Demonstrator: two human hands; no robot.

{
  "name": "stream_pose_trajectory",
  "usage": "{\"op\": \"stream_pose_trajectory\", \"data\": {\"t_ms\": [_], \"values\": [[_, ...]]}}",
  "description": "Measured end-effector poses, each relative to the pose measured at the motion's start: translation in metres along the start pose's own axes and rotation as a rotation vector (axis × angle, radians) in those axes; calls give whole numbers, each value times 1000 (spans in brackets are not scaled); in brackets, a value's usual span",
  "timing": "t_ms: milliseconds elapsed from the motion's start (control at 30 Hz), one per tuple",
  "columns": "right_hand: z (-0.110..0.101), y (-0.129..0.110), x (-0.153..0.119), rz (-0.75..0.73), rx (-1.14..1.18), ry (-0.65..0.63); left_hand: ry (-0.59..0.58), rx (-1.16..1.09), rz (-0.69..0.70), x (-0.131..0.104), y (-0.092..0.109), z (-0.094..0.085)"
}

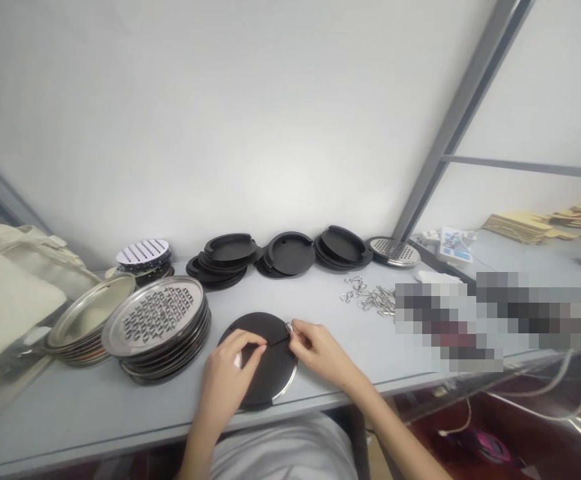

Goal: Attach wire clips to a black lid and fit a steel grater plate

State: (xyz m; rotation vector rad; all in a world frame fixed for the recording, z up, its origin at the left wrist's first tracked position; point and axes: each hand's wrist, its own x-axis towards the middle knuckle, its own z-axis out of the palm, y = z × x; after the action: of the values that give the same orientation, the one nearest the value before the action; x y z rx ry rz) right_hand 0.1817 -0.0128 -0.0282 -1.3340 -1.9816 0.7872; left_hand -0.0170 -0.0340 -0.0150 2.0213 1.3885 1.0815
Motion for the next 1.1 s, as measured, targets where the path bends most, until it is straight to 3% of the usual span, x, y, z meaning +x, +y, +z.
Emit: {"op": "stream_pose_trajectory", "data": {"t_ms": [1100], "values": [[-1,1,0,-14,22,3,-7,19,7,1,-2,1]]}}
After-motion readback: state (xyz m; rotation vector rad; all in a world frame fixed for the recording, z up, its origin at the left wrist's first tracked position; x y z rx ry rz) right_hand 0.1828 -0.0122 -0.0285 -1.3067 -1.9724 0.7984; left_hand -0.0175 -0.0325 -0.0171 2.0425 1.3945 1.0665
